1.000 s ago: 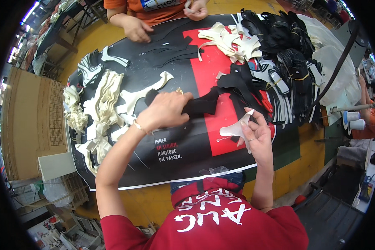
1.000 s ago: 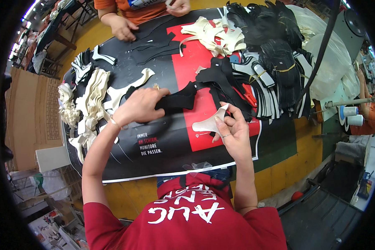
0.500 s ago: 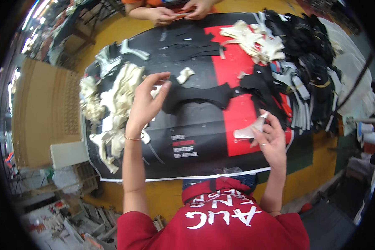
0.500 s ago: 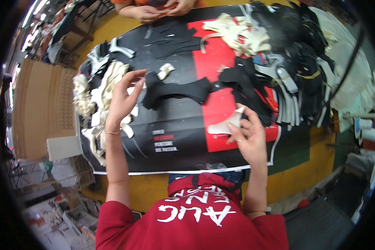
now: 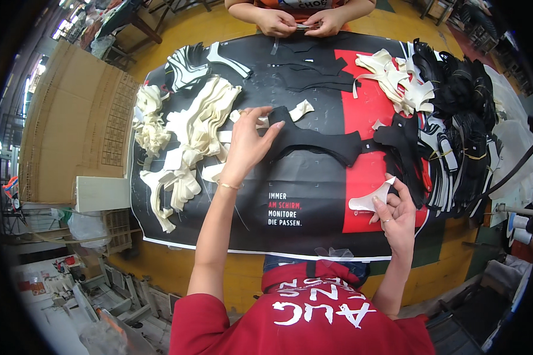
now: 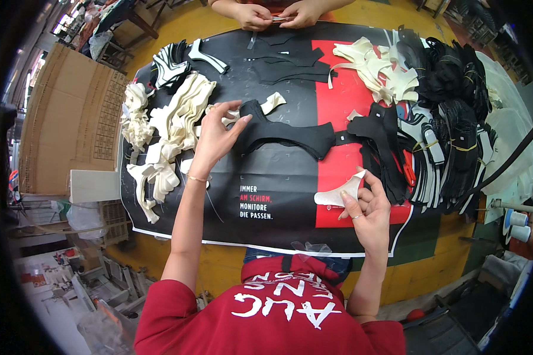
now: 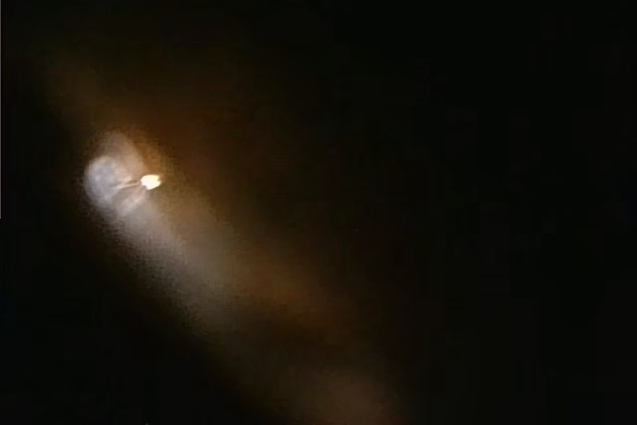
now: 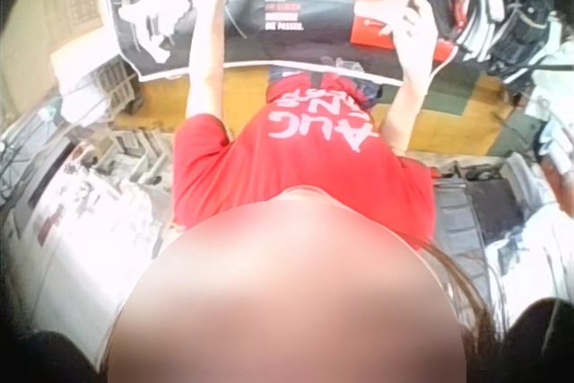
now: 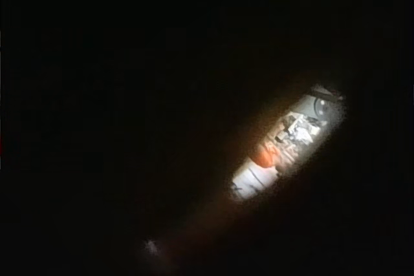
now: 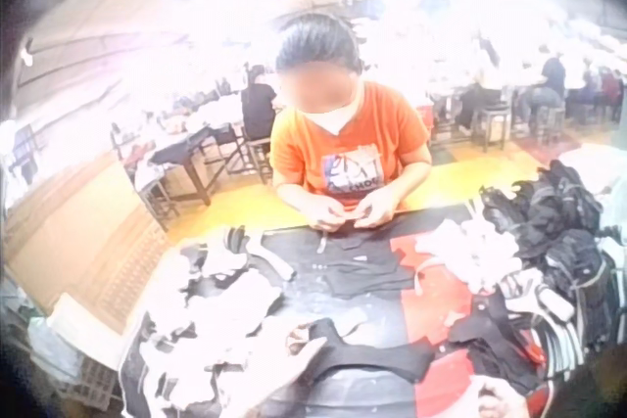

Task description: The person repeatedly picks up black and white fabric pieces from a table, aligns them, and presses them together by hand. The person handles multiple pieces one at a time, occasionally adjusting their position before placing them back on the table.

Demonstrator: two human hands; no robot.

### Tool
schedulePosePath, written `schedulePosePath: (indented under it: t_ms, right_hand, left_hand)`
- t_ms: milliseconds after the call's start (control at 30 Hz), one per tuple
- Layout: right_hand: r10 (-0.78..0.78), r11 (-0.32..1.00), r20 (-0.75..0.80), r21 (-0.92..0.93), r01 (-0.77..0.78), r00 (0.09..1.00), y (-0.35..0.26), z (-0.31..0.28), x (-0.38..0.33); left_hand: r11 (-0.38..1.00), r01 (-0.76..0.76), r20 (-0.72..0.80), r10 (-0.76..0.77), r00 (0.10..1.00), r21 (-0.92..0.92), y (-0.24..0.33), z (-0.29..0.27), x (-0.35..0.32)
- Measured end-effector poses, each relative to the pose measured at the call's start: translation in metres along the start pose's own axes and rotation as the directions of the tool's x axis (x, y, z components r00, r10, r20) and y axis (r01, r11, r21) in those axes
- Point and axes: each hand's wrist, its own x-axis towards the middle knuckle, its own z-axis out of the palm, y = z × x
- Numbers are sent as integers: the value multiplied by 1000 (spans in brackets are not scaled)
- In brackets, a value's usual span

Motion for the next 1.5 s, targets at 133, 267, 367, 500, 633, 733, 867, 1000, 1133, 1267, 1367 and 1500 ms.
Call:
schedulePosePath:
  t_ms: [133,267,367,500,633,733,867,1000,1133,1267,1367,1500]
  right_hand:
    - [13,1000,-15,17,-12,1000,0,-4,-1]
    - [56,998,-40,21,-55,998,-1,-3,-2]
    - [62,997,-30,56,-60,998,-1,-2,-1]
    - [49,997,-1,53,-49,999,1,-3,1]
    - [-23,992,-28,122,26,999,7,-1,-1]
    - [-378,904,-53,-238,356,924,7,0,-6]
    - [-813,358,157,-624,695,560,-3,9,-15]
    - [-787,327,287,-558,763,547,-9,21,-22]
    - [-773,371,280,-528,764,569,-1,31,-17]
    - [-648,600,222,-439,668,728,3,40,-24]
    - [-259,950,66,-160,266,964,1,54,-33]
    - [36,997,287,61,-55,957,-3,72,-15]
  left_hand:
    - [1000,5,12,-5,1000,28,-1,11,9]
    - [998,38,35,-40,999,42,-3,12,8]
    - [999,32,-13,-32,999,17,-3,15,4]
    - [999,27,-65,-25,998,35,0,16,2]
    - [971,-131,-243,179,953,199,16,15,-1]
    - [997,-71,-159,73,985,18,38,7,-21]
    - [605,483,581,-40,813,-633,70,2,-74]
    - [338,633,700,126,703,-697,90,7,-106]
    - [314,648,670,-49,741,-694,96,10,-119]
    - [248,617,628,-44,777,-746,92,2,-131]
    - [284,525,547,-2,837,-802,78,-16,-138]
    - [584,334,187,-299,936,-740,50,-52,-140]
